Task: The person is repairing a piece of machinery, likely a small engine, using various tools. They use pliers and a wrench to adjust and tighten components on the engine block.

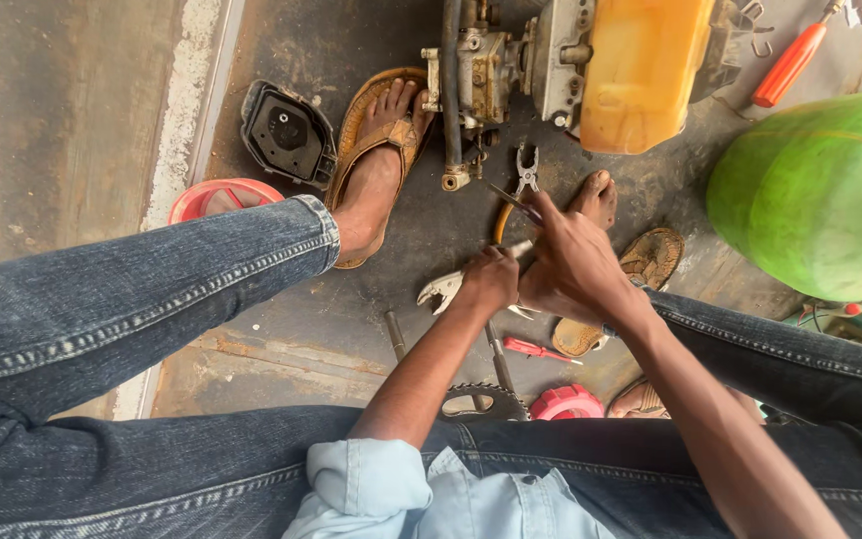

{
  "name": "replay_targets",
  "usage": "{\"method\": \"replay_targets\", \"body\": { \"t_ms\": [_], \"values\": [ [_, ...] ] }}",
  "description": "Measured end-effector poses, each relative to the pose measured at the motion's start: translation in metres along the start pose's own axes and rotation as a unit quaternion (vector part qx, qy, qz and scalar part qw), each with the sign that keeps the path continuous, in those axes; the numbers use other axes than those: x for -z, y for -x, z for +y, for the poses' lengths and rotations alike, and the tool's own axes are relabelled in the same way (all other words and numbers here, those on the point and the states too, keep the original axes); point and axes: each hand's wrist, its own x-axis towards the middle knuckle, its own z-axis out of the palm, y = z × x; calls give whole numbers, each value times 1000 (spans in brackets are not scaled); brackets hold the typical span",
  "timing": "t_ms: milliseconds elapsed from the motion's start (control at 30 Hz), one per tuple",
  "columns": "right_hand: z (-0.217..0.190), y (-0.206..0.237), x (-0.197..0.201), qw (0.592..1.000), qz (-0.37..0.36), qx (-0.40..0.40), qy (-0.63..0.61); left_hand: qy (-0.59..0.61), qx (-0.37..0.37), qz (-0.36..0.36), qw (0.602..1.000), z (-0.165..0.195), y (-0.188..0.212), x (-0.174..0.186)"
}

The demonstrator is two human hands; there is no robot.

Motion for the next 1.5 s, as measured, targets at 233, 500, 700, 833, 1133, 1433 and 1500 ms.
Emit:
{"method": "replay_targets", "body": {
  "t_ms": [233, 500, 700, 833, 1133, 1433, 1500],
  "values": [
    [19, 5, 2, 979, 156, -71, -112, 25, -4, -150, 988, 9, -14, 53],
    [10, -3, 31, 967, 246, -50, -49, 166, -33, 33, 985, -12, -37, 142],
    [4, -16, 35, 964, 240, -93, -65, 203, -42, 159, 965, -24, -36, 175],
    [4, -25, 36, 963, 253, -82, -39, 185, -41, 187, 964, -24, -40, 178],
    [-3, -26, 27, 955, 289, -66, 15, 292, -98, 293, 905, -21, -50, 187],
    [-9, -28, 25, 951, 285, -114, -36, 267, -115, 348, 891, -18, -49, 192],
    [-9, -29, 24, 952, 287, -106, -18, 280, -98, 319, 900, -17, -50, 190]
  ]
}}
